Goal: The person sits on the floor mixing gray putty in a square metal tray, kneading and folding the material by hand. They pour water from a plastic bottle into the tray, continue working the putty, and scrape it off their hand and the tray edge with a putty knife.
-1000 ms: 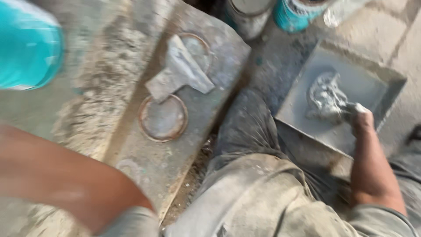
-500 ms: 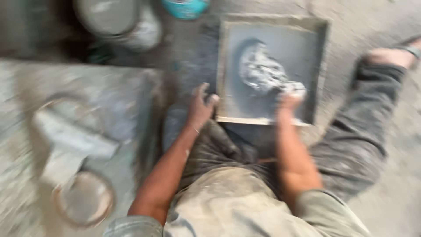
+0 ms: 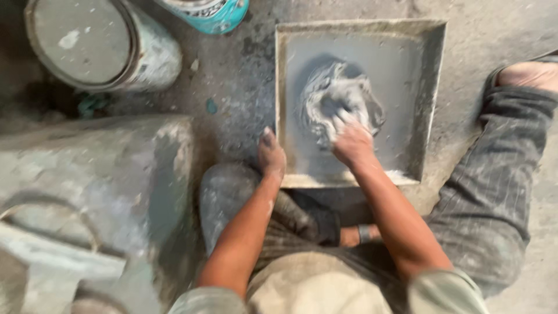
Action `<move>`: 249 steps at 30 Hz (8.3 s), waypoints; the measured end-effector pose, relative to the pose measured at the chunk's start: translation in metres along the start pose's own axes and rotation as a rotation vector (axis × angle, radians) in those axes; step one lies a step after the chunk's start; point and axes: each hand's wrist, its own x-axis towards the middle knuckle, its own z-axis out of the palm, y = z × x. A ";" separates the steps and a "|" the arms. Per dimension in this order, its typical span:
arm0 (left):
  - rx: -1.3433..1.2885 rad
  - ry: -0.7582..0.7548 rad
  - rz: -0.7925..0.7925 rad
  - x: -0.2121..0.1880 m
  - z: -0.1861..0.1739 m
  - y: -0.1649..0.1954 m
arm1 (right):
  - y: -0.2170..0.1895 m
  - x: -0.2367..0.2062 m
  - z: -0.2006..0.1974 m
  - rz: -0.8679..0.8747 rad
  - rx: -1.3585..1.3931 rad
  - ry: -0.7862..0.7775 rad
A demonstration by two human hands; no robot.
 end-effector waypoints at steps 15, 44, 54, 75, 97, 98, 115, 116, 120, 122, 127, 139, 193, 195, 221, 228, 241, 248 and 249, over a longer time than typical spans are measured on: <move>0.062 -0.023 -0.057 0.001 -0.001 -0.014 | 0.074 0.206 0.054 -0.261 0.660 -0.311; 0.098 -0.020 -0.065 -0.011 -0.005 0.036 | 0.022 -0.012 0.056 -0.796 -0.162 -0.027; 0.063 0.020 0.012 -0.005 0.004 0.018 | 0.111 0.008 -0.068 -0.393 -0.159 -0.119; 0.032 0.040 0.061 0.001 0.007 0.005 | 0.009 0.003 -0.114 -0.132 0.294 0.637; 0.065 -0.030 -0.036 0.008 0.005 -0.015 | 0.040 0.049 -0.039 -0.404 0.328 0.245; 0.065 -0.010 -0.011 0.007 0.005 -0.015 | 0.038 0.037 -0.039 -0.414 0.217 0.241; 0.065 -0.006 -0.028 -0.003 0.000 0.011 | -0.047 0.072 0.085 -0.289 -0.303 0.221; 0.060 0.007 -0.006 -0.004 0.000 0.015 | -0.044 0.050 0.082 -0.357 -0.173 0.019; 0.068 0.005 -0.021 -0.006 -0.002 0.024 | -0.006 0.001 0.032 -0.709 -0.383 -0.176; 0.059 -0.013 -0.034 -0.007 -0.002 0.023 | 0.023 0.006 -0.005 -0.430 -0.477 -0.859; 0.040 0.007 0.022 -0.007 0.000 0.014 | 0.078 0.013 -0.060 -0.333 -0.295 -0.454; 0.067 0.022 0.017 0.003 0.004 -0.004 | 0.071 -0.029 0.018 -1.141 -0.647 0.044; 0.067 -0.037 -0.099 0.011 0.013 -0.005 | 0.044 -0.013 -0.088 0.400 1.360 0.403; 0.069 -0.018 -0.043 0.009 0.012 -0.005 | 0.010 -0.025 -0.130 0.236 1.263 0.476; 0.027 0.006 0.021 0.008 0.003 -0.015 | 0.060 0.077 -0.045 -0.132 0.798 0.024; 0.012 0.045 0.116 0.007 0.007 -0.010 | 0.065 0.044 -0.040 -0.231 0.173 0.114; 0.073 -0.022 -0.006 -0.007 -0.004 0.023 | -0.041 0.056 0.091 -0.344 -0.340 0.053; 0.086 -0.024 -0.068 -0.010 -0.005 0.035 | 0.050 -0.018 -0.012 -1.018 -0.701 -0.710; 0.091 -0.032 -0.085 -0.010 -0.006 0.035 | 0.057 -0.011 -0.028 -1.089 -1.039 -0.900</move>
